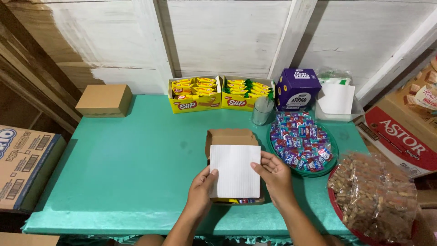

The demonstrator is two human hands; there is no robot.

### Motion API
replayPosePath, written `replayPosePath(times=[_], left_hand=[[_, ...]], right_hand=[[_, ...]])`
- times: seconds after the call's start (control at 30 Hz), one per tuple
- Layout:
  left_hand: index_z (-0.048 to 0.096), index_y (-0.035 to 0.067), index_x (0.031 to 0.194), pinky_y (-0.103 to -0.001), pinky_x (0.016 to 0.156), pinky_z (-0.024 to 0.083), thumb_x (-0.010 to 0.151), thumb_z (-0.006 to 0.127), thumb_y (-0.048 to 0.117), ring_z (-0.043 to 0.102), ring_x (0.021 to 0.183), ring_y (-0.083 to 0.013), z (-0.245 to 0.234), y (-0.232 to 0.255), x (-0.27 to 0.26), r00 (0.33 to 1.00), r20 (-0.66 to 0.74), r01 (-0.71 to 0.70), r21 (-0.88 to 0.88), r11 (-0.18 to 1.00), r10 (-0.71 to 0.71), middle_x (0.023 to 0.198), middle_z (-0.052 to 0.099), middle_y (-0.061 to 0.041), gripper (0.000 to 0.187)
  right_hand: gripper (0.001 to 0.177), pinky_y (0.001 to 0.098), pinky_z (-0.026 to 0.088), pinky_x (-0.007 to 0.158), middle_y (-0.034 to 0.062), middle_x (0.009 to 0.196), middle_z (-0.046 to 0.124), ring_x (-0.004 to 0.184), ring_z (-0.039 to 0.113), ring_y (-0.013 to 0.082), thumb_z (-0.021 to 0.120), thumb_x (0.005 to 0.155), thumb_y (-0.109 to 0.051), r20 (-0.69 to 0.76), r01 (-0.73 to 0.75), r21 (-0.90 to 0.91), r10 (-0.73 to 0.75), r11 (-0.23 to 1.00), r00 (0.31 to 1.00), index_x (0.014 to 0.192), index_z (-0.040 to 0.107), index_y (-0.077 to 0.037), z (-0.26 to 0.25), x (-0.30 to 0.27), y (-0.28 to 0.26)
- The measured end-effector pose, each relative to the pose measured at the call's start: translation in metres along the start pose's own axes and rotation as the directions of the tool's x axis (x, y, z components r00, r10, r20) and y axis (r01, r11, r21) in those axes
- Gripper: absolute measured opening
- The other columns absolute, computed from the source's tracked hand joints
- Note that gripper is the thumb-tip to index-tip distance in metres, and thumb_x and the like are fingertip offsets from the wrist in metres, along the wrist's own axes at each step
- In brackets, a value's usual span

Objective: Picking a small cardboard box from a stack, opening it, and filling it with a small tub, loose nuts, a snack packet, and a folded paper before closing it.

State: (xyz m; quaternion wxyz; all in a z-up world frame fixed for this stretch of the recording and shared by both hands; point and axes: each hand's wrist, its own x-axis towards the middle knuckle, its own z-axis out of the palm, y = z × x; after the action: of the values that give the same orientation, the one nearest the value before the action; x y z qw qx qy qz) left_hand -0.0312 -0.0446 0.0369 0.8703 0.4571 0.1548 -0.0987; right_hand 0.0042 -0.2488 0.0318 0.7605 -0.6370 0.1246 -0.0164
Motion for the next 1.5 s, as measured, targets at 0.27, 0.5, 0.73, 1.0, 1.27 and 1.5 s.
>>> replayPosePath(times=[0.27, 0.5, 0.73, 1.0, 1.27, 1.5], left_hand=[[0.064, -0.002, 0.138, -0.034, 0.082, 0.052, 0.095, 0.059, 0.019, 0.067, 0.103, -0.0261, -0.002, -0.007, 0.004, 0.996, -0.018, 0.077, -0.217, 0.973, -0.082, 0.125, 0.072, -0.018, 0.048], [0.061, 0.0, 0.141, -0.041, 0.086, 0.054, 0.094, 0.059, 0.019, 0.067, 0.104, -0.031, 0.007, -0.001, -0.002, 0.992, -0.068, 0.083, -0.269, 0.96, -0.105, 0.126, 0.071, -0.022, 0.051], [0.06, 0.002, 0.141, -0.041, 0.081, 0.055, 0.096, 0.058, 0.019, 0.068, 0.097, -0.0304, 0.002, -0.004, -0.002, 0.995, -0.042, 0.072, -0.31, 0.948, -0.089, 0.119, 0.072, -0.02, 0.049], [0.06, 0.003, 0.137, -0.034, 0.075, 0.051, 0.097, 0.059, 0.022, 0.064, 0.094, -0.0246, 0.001, 0.005, -0.008, 0.998, 0.013, 0.06, -0.27, 0.961, -0.058, 0.112, 0.067, -0.014, 0.043], [0.051, 0.005, 0.142, -0.035, 0.081, 0.055, 0.081, 0.076, 0.005, 0.067, 0.098, -0.0245, -0.019, -0.02, 0.008, 0.98, 0.162, -0.069, -0.276, 0.959, 0.117, 0.117, 0.069, -0.017, 0.066], [0.051, 0.006, 0.138, -0.039, 0.084, 0.057, 0.079, 0.075, 0.007, 0.065, 0.106, -0.0257, -0.012, -0.003, 0.0, 0.983, 0.144, -0.078, -0.233, 0.969, 0.114, 0.127, 0.067, -0.017, 0.063]], right_hand=[[0.023, 0.03, 0.062, 0.087, 0.0099, 0.109, 0.078, 0.102, 0.074, 0.0185, 0.077, 0.087, -0.012, 0.083, 0.43, -0.326, -0.428, 0.842, 0.9, 0.107, 0.078, -0.003, 0.01, -0.025, -0.004], [0.026, 0.0369, 0.059, 0.09, 0.0171, 0.131, 0.067, 0.119, 0.068, 0.03, 0.075, 0.084, 0.001, 0.392, 0.747, -0.325, -0.636, 0.58, 0.665, 0.103, 0.081, -0.014, 0.016, -0.036, -0.002], [0.027, 0.0369, 0.063, 0.09, 0.0181, 0.139, 0.06, 0.127, 0.064, 0.0326, 0.079, 0.084, -0.001, 0.481, 0.824, -0.309, -0.67, 0.474, 0.566, 0.104, 0.082, -0.02, 0.026, -0.039, 0.004], [0.03, 0.0422, 0.058, 0.089, 0.0191, 0.147, 0.054, 0.135, 0.056, 0.0384, 0.081, 0.087, -0.007, 0.586, 0.876, -0.311, -0.652, 0.368, 0.481, 0.109, 0.081, -0.027, 0.026, -0.034, 0.012], [0.038, 0.0409, 0.053, 0.099, 0.0164, 0.146, 0.056, 0.135, 0.058, 0.0339, 0.078, 0.084, -0.005, 0.59, 0.825, -0.326, -0.583, 0.461, 0.559, 0.119, 0.073, -0.016, 0.023, -0.038, 0.0], [0.039, 0.0305, 0.07, 0.062, 0.008, 0.109, 0.084, 0.082, 0.078, 0.017, 0.068, 0.083, -0.002, 0.256, 0.205, -0.391, -0.108, 0.897, 0.961, 0.12, 0.077, -0.008, 0.021, -0.036, 0.008]])
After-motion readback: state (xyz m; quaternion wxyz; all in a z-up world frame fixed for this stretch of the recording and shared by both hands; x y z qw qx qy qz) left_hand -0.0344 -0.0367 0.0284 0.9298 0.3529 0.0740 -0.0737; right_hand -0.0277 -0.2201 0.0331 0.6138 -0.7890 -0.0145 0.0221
